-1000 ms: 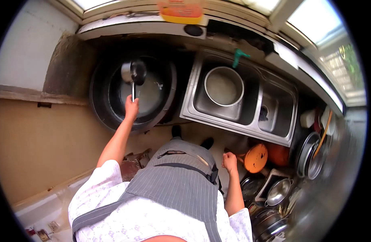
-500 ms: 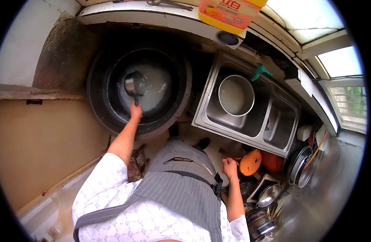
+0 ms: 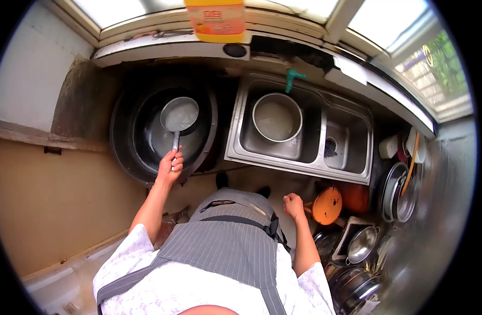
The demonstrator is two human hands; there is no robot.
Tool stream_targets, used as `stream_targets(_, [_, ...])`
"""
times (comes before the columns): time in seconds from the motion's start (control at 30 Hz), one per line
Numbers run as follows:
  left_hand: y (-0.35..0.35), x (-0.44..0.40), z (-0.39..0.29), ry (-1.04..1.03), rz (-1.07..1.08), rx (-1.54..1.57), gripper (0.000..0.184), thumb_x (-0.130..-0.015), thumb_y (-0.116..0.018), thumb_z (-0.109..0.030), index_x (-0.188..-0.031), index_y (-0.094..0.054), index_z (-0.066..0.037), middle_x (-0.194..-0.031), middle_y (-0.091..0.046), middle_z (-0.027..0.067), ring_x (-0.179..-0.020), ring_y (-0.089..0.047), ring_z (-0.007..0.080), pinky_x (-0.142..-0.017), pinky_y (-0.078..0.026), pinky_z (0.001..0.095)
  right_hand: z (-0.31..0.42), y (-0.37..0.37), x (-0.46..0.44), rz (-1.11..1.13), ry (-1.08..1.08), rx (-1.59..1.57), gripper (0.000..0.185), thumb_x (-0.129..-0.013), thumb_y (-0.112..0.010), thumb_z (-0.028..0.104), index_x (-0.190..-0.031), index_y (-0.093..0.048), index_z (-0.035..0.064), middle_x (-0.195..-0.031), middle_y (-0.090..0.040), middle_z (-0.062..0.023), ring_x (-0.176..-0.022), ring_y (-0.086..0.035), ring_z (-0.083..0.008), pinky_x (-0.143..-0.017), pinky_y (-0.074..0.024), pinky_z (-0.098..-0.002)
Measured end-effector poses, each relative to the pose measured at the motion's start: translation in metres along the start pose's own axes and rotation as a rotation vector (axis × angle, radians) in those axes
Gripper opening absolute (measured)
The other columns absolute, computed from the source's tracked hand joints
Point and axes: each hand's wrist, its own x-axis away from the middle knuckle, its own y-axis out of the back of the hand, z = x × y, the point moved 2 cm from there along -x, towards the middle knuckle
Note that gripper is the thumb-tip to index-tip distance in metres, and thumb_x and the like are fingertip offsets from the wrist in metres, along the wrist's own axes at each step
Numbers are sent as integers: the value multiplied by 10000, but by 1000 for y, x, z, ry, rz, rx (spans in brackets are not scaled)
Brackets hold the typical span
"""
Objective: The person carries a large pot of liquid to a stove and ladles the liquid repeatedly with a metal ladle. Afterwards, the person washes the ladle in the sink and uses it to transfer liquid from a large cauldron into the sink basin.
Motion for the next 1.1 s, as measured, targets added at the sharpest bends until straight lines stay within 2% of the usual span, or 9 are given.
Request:
stream_targets(0.27, [-137,33,39,-66,121,-390,169,-965,-456,-130,-1109,-500,-54,-738,-441,20,-489,-347,57,-366,-262,188,-45,35,6,-48,-7,-73,210,-911,-520,168,-803,-583,-1,-620,-571,-58,-478,-567,-140,-433,-495,-292])
stream_targets(0.6, [-188,-16,142,-171,94,-980,122,-918,-511,-97,-1029,-493,-49,-676,-463,8,-425,-354,53,-335,-246,200,-109,72,39,-188,-147,-337,221,-909,-529,157,-795,-577,-27,-591,-560,-82,-471,-570,-162,-431,-480,-318])
stream_targets(0.67, [-190,-19,156,-338,53,-1224,216,-904,-529,-112,-1105,-493,-39,-676,-460,1,-424,-345,45,-336,-229,196,-121,74,45,-215,-160,-317,229,-910,-533,165,-787,-574,-23,-589,-562,-86,-472,-573,-163,-432,-482,-318])
stream_targets(0.7, [-179,-30,153,-393,64,-1411,349,-881,-548,-117,-1204,-465,-13,-752,-570,79,-509,-517,153,-418,-392,277,-124,75,47,-217,-168,-322,229,-910,-533,165,-787,-574,-23,-589,-562,-86,-472,-573,-163,-432,-482,-318])
stream_targets(0.73, [-174,-33,156,-387,67,-1415,349,-881,-548,-117,-1204,-465,-13,-752,-570,79,-509,-517,153,-418,-392,277,-126,74,49,-216,-184,-321,229,-909,-536,167,-784,-572,-22,-592,-568,-90,-475,-576,-165,-436,-485,-318])
stream_targets(0.8, [-175,-30,158,-978,135,-1942,411,-864,-552,-108,-1247,-440,-8,-930,-631,193,-780,-634,316,-664,-491,373,-129,71,49,-215,-199,-317,230,-908,-539,168,-781,-570,-21,-596,-573,-94,-477,-579,-167,-440,-488,-318])
stream_targets(0.83, [-198,-8,163,-685,36,-1976,434,-870,-545,-86,-1269,-404,8,-1060,-594,275,-986,-565,444,-805,-458,470,-131,67,46,-209,-192,-314,227,-906,-540,168,-786,-573,-22,-597,-577,-98,-480,-582,-171,-445,-491,-321])
stream_targets(1.07, [-183,8,143,-915,181,-1941,445,-871,-545,-86,-1285,-399,-15,-1165,-546,261,-1022,-531,461,-814,-452,491,-94,44,29,-158,-181,-237,224,-901,-539,169,-822,-586,-35,-597,-585,-107,-489,-592,-184,-458,-498,-333])
stream_targets(1.1, [-169,-1,134,-1160,185,-1929,430,-880,-546,-89,-1286,-408,-54,-972,-620,185,-817,-628,349,-672,-499,390,-87,40,25,-150,-175,-216,224,-901,-539,169,-822,-586,-35,-597,-585,-107,-489,-592,-184,-458,-498,-333])
